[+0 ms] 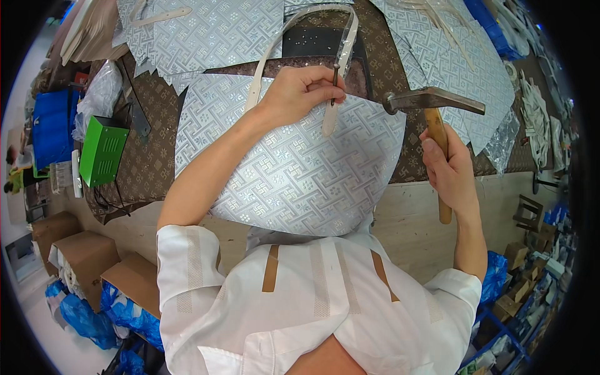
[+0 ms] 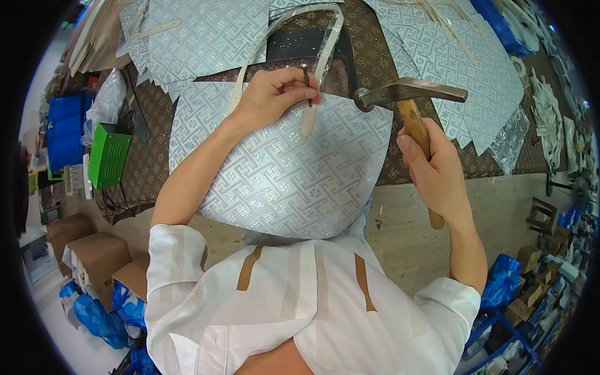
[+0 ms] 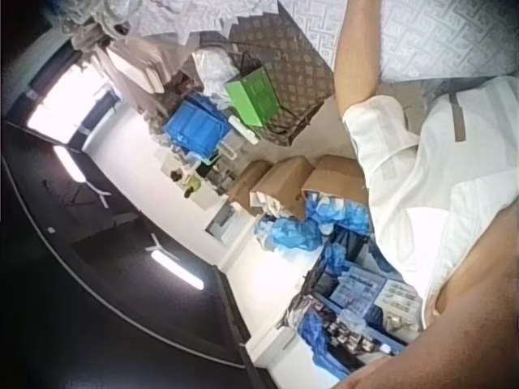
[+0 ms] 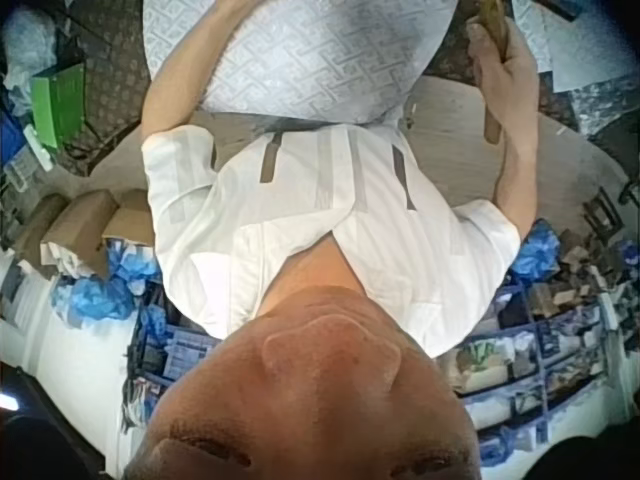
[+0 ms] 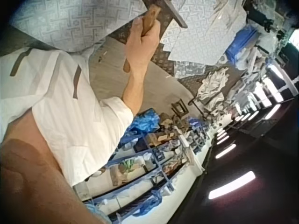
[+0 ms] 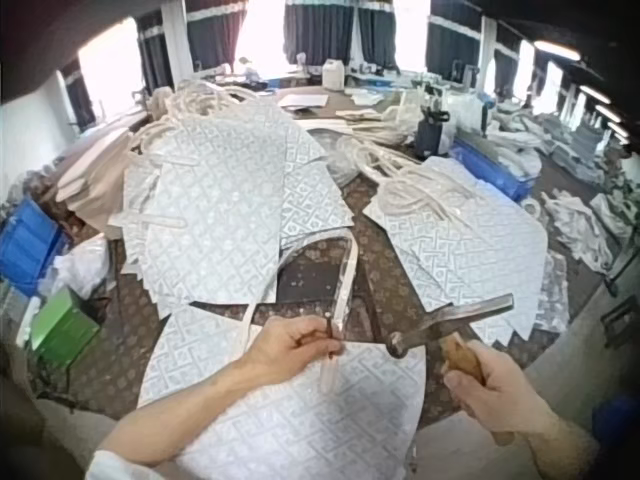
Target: Hammering bag straps to secure them to the body of a patterned handbag at a factory workbench.
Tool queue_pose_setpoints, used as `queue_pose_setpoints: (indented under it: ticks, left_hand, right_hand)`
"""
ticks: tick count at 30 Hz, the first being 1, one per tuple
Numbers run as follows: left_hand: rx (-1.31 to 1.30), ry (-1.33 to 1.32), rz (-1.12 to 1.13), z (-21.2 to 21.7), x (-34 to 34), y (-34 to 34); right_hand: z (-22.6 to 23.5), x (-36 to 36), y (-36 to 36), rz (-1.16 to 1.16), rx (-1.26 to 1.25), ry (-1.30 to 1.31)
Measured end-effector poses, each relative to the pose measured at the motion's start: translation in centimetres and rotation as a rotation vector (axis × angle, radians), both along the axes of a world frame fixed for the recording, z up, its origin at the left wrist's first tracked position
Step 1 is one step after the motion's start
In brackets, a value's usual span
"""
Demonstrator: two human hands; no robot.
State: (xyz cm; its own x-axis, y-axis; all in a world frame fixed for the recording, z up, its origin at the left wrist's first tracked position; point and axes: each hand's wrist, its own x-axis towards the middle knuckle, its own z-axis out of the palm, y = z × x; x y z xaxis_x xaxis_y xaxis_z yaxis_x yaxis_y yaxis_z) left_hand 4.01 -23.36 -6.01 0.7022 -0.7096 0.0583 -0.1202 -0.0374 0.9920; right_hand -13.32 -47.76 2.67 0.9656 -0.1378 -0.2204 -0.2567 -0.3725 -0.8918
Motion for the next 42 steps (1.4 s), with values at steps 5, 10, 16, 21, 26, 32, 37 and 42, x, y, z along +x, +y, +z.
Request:
queue_pose_setpoints:
  ticks: [5, 10, 16, 21, 26, 32, 37, 42]
  left_hand:
    - [-0.005, -0.013, -0.002, -0.1, 0.0, 0.0]
    - [-0.021, -0.129, 0.008, -0.6, 0.0, -0.1]
    - [0.035, -0.331, -0.013, -0.8, -0.1, 0.0]
    - [0.040, -0.414, -0.020, -0.8, -0.4, 0.5]
    - [0.022, -0.364, 0.031, -1.0, -0.2, 0.2]
    - [-0.063, 0.048, 0.033, 0.6, -0.7, 0.9]
    - [-0.034, 0.028, -0.113, 0.5, -1.2, 1.1]
    - [-0.019, 0.028, -0.129, 0.5, -1.1, 1.2]
  right_hand:
    - [0.5, 0.3, 0.4, 0.012, -0.039, -0.010]
    - [1.3, 1.1, 0.8, 0.072, -0.131, -0.079]
    - [12.0, 2.1, -0.3, -0.095, 0.265, -0.552]
    - [6.3, 3.5, 2.9, 0.183, -0.353, -0.287]
    - [4.3, 2.7, 2.6, 0.191, -0.388, -0.052]
    - [3.0, -1.2, 1.3, 0.051, -0.190, -0.013]
    - [1.8, -1.6, 1.4, 0.029, -0.181, 0.031]
    - [1.7, -1.7, 1.4, 0.052, -0.190, 0.035]
